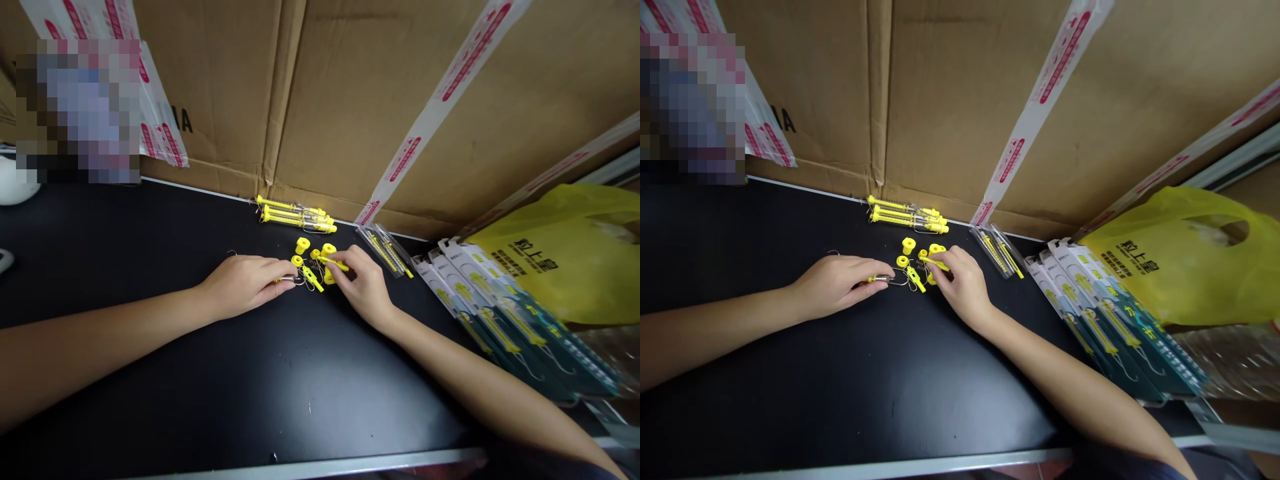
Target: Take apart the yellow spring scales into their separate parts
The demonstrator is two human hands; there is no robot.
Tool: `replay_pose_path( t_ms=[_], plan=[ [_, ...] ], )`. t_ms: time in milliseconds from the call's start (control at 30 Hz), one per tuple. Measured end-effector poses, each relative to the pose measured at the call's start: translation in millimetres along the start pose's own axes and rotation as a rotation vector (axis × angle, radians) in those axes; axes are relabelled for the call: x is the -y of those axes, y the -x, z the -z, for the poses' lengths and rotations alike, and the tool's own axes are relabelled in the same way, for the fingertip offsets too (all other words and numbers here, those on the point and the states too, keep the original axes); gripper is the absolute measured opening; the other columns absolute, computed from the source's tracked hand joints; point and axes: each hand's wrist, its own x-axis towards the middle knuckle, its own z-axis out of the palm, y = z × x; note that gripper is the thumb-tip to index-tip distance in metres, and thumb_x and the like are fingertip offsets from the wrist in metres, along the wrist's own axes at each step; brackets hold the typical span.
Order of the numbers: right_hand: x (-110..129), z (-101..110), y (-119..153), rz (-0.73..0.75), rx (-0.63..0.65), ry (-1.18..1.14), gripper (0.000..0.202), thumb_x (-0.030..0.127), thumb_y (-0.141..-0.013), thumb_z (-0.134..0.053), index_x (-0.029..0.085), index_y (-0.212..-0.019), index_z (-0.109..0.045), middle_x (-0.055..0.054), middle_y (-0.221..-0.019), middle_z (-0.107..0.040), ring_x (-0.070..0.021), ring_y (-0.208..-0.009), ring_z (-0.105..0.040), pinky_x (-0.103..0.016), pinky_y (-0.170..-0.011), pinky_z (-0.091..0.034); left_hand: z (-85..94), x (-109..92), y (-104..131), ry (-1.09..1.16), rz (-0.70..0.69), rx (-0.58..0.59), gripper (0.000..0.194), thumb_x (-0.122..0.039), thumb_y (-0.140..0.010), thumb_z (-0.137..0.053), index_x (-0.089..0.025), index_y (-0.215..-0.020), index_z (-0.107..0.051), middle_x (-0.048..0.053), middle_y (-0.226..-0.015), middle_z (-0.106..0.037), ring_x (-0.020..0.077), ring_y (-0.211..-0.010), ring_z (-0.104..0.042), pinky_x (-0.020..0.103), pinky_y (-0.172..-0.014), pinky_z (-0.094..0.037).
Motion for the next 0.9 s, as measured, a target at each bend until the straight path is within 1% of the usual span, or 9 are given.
replay_pose_path(
  t_ms=[100, 367, 500, 633, 767, 833, 900],
  plan=[
    [-3.2, -0.9, -3.3, -0.021, -0.004, -0.041, 0.013, 0.026, -0.089, -0.051, 0.019, -0.089, -0.061, -0.004, -0.077, -0.056, -0.017, -0.072, -0.052, -0.031, -0.067, -0.043, -0.2, -0.1, -0.1, -0.008, 0.001, 0.006, 0.024, -0.037, -0.094, -0.04, -0.023, -0.103, -0.057, -0.003, -0.096, -0.068, 0.013, -0.084, -0.065, 0.022, -0.074, -0.045],
    [-6.3, -4.6, -7.6, -0.002, 0.041, -0.001, 0.017, 0.022, -0.088, -0.05, 0.022, -0.096, -0.064, -0.006, -0.089, -0.052, -0.0196, -0.085, -0.05, -0.036, -0.077, -0.043, -0.2, -0.3, 0.3, 0.005, -0.003, 0.036, 0.024, -0.036, -0.094, -0.039, -0.023, -0.103, -0.057, -0.003, -0.098, -0.067, 0.0127, -0.086, -0.064, 0.022, -0.076, -0.044],
    [-6.0, -4.2, -10.8, -0.003, 0.093, 0.006, 0.019, 0.02, -0.087, -0.051, 0.024, -0.099, -0.066, -0.006, -0.089, -0.052, -0.0197, -0.086, -0.05, -0.036, -0.078, -0.042, -0.1, -0.3, -0.5, 0.002, -0.002, 0.042, 0.024, -0.036, -0.094, -0.04, -0.023, -0.103, -0.057, -0.003, -0.096, -0.067, 0.0124, -0.085, -0.064, 0.022, -0.076, -0.044],
    [-5.1, -3.5, -11.5, -0.008, 0.106, -0.002, 0.02, 0.02, -0.085, -0.053, 0.024, -0.1, -0.067, -0.005, -0.088, -0.052, -0.0199, -0.086, -0.05, -0.037, -0.078, -0.042, 0.3, -0.9, -0.5, 0.004, -0.009, 0.036, 0.024, -0.036, -0.094, -0.039, -0.022, -0.102, -0.058, -0.003, -0.094, -0.066, 0.0117, -0.084, -0.064, 0.021, -0.074, -0.044],
    [-3.6, -2.1, -10.7, -0.005, 0.086, -0.038, 0.018, 0.022, -0.087, -0.051, 0.023, -0.098, -0.066, -0.005, -0.087, -0.052, -0.0198, -0.085, -0.05, -0.038, -0.078, -0.042, 0.4, -0.9, -0.4, 0.005, -0.012, 0.031, 0.024, -0.035, -0.094, -0.039, -0.022, -0.102, -0.058, -0.003, -0.093, -0.067, 0.0123, -0.084, -0.064, 0.022, -0.075, -0.044],
    [0.1, 0.5, -9.6, -0.01, 0.043, -0.077, 0.018, 0.022, -0.088, -0.049, 0.022, -0.095, -0.065, -0.005, -0.086, -0.053, -0.0198, -0.084, -0.051, -0.038, -0.077, -0.042, 1.1, -1.8, -0.6, 0.011, -0.015, 0.018, 0.023, -0.035, -0.094, -0.04, -0.022, -0.103, -0.057, -0.002, -0.093, -0.067, 0.0124, -0.083, -0.064, 0.022, -0.075, -0.044],
    [7.3, 4.0, -6.9, -0.002, -0.001, -0.121, 0.019, 0.023, -0.09, -0.045, 0.021, -0.094, -0.064, -0.005, -0.087, -0.054, -0.0197, -0.084, -0.052, -0.038, -0.077, -0.042, 2.2, -3.4, -0.6, 0.015, -0.011, 0.02, 0.024, -0.033, -0.092, -0.042, -0.022, -0.108, -0.055, -0.001, -0.09, -0.066, 0.0131, -0.081, -0.063, 0.022, -0.072, -0.045]
  ],
)
